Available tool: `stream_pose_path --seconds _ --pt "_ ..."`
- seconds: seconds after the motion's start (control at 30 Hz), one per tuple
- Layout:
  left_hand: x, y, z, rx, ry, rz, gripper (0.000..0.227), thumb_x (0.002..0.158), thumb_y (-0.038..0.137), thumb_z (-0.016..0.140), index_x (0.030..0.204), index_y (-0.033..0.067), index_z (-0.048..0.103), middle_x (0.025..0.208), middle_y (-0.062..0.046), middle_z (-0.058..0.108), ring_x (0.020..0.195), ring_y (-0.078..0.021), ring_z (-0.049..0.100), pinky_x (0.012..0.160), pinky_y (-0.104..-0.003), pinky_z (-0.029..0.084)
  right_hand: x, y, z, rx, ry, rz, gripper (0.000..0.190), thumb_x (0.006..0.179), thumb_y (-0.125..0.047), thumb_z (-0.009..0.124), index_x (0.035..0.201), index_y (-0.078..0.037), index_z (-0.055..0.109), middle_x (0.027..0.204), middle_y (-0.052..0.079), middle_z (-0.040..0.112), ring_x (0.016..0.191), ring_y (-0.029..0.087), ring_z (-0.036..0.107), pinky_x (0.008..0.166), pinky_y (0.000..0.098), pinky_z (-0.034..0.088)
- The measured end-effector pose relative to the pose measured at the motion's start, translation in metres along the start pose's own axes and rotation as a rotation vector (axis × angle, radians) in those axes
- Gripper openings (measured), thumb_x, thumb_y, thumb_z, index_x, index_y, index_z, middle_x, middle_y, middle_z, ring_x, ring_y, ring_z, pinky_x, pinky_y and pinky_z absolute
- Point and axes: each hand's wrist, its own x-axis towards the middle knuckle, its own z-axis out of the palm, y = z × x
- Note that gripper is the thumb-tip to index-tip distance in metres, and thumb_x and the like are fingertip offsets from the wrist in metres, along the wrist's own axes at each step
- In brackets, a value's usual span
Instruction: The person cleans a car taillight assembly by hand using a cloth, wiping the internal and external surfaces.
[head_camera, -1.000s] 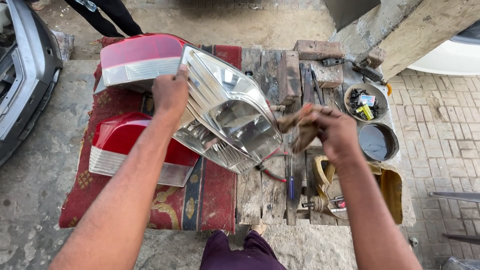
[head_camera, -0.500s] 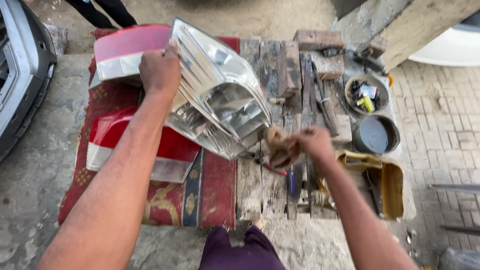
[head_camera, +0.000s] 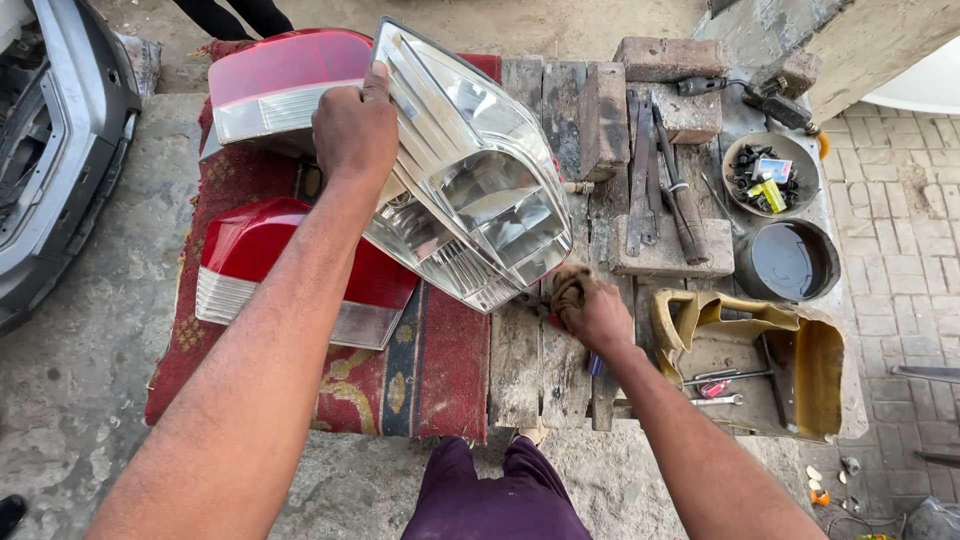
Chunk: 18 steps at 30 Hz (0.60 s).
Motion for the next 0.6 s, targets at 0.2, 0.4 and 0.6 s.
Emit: stream_pose_path --seconds 0.2,0.4,0.6 --pt "-0.007 0.001 -0.007 -0.005 -0.028 -0.045 0.056 0.106 0.055 0.046 0.069 0.0164 0.062 0.071 -0.001 0.065 0.068 -0.02 0.061 0.06 -0.042 0.046 0.0 0.01 -0.035 0.357 -0.048 -0.036 0.014 0.089 -0.013 0.071 0.082 -0.005 0.078 0.103 0.009 0.078 0.09 0.022 0.073 0.09 0.0436 0.064" --pt "-0.007 0.012 -0.006 -0.047 -0.082 -0.024 0.055 0.108 0.053 0.044 0.068 0.0186 0.059 0.067 0.003 0.064 0.059 -0.0137 0.059 0.052 -0.031 0.044 -0.019 0.006 -0.068 0.787 -0.109 0.073 0.017 0.084 -0.018 0.067 0.069 -0.011 0.067 0.085 0.007 0.073 0.089 0.02 0.07 0.106 0.0488 0.049" --pt "-0.028 0.02 -0.009 0.035 -0.103 0.077 0.059 0.105 0.049 0.042 0.097 -0.001 0.074 0.096 -0.03 0.069 0.103 -0.0539 0.066 0.085 -0.065 0.05 -0.082 -0.057 -0.149 1.355 -0.096 0.12 0.006 0.082 -0.01 0.066 0.081 -0.006 0.061 0.065 0.007 0.057 0.056 0.01 0.046 0.051 0.0182 0.039"
